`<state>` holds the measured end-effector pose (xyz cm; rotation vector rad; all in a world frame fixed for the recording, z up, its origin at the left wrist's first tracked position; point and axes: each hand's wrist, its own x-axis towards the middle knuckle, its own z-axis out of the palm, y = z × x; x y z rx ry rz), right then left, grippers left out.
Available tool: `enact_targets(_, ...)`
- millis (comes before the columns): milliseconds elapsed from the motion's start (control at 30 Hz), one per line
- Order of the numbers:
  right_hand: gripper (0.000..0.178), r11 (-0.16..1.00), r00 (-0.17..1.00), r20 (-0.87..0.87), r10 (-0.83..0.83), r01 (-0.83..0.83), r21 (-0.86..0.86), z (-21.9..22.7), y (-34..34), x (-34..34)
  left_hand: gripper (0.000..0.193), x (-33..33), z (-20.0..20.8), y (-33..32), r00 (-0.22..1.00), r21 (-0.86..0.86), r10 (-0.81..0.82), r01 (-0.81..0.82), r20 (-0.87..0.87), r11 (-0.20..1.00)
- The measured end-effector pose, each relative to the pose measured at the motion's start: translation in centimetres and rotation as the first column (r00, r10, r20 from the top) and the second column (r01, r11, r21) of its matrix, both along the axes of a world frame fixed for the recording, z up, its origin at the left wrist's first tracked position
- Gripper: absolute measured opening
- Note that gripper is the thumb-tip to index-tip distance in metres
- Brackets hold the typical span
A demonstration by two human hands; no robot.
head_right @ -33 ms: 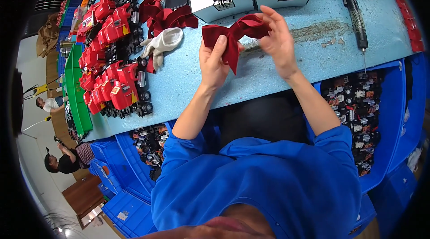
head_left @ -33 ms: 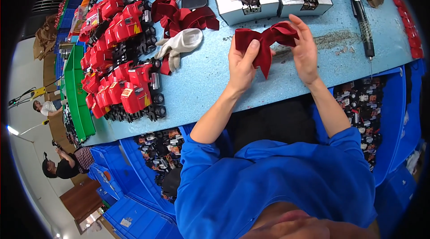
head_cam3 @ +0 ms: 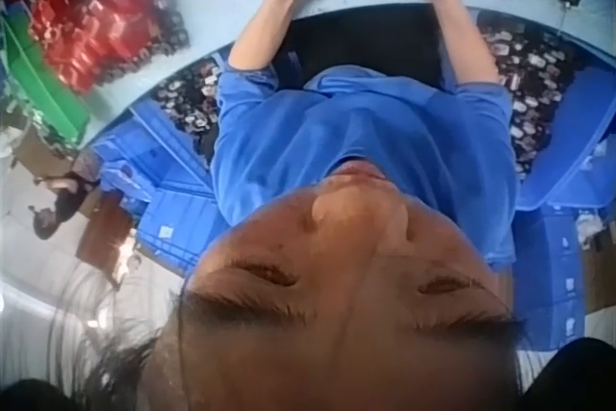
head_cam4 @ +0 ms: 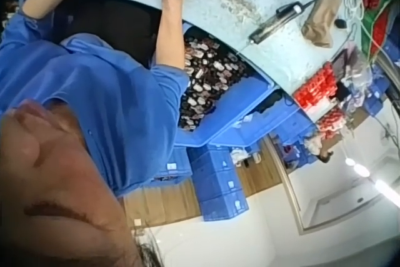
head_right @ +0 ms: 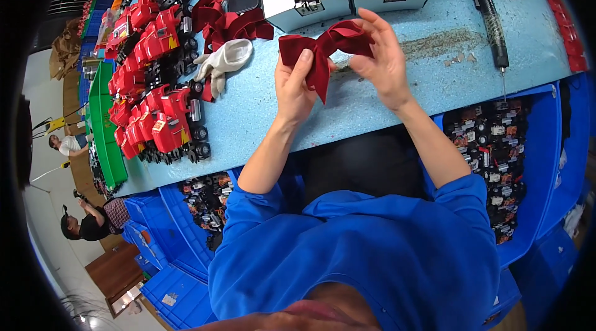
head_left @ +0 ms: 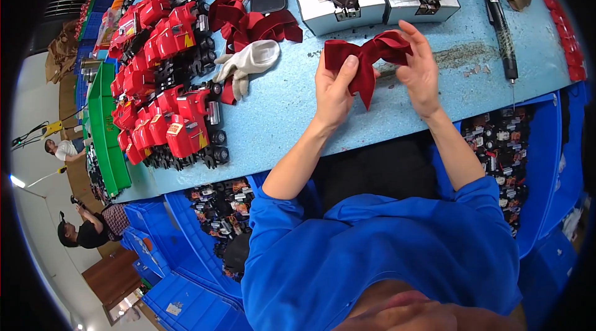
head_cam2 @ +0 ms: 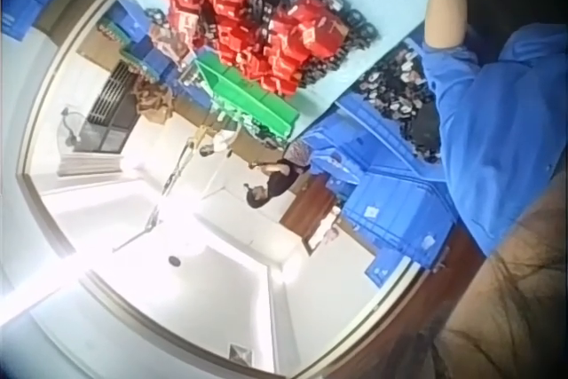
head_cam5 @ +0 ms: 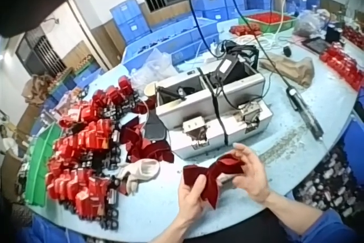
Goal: Assembling toy car components with a power screwdriver and hand-folding red fabric bows at a factory workbench.
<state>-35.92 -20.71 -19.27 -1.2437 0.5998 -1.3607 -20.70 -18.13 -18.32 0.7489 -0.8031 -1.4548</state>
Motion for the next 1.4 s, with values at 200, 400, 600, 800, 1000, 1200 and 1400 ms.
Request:
enact_targets(200,0.032,0.988,1.000,-0.025,-0.015,0.019,0.155,-0.3,0.1,-0.4,0.021,0.4,-0.1,-0.1,0.998,0.076,-0.057,0.059,-0.029,0.995)
enact_targets(400,0.019,0.963,0.989,-0.132,-0.063,0.095,0.254,-0.9,0.0,-0.6,0.023,0.8,0.9,-0.6,0.906,0.134,-0.088,0.035,0.414,0.990)
enact_targets(600,0.032,0.847,0.891,0.454,0.028,-0.262,0.462,-3.2,-1.8,-2.7,0.022,0.7,0.1,-0.3,0.960,0.164,-0.024,-0.023,0.278,0.986)
enact_targets(800,0.053,0.794,0.762,0.643,0.081,-0.439,0.421,-1.3,-1.6,-1.5,0.024,1.9,0.3,-0.7,0.987,0.149,0.036,-0.059,0.155,0.987)
enact_targets(1000,0.063,0.939,0.970,0.046,0.239,-0.243,0.241,-0.9,0.0,-0.3,0.023,1.3,0.1,-0.8,0.967,0.127,0.064,-0.097,0.249,0.987)
enact_targets(1200,0.029,0.950,0.978,-0.176,0.113,-0.054,0.307,-0.3,0.6,0.1,0.019,1.1,0.4,-0.3,0.866,0.013,0.046,-0.060,0.497,0.998)
enact_targets(1400,0.018,0.927,0.889,-0.318,0.329,-0.239,0.289,0.1,0.3,-0.8,0.011,1.8,-0.1,-0.8,0.958,0.003,0.054,-0.057,0.282,0.998)
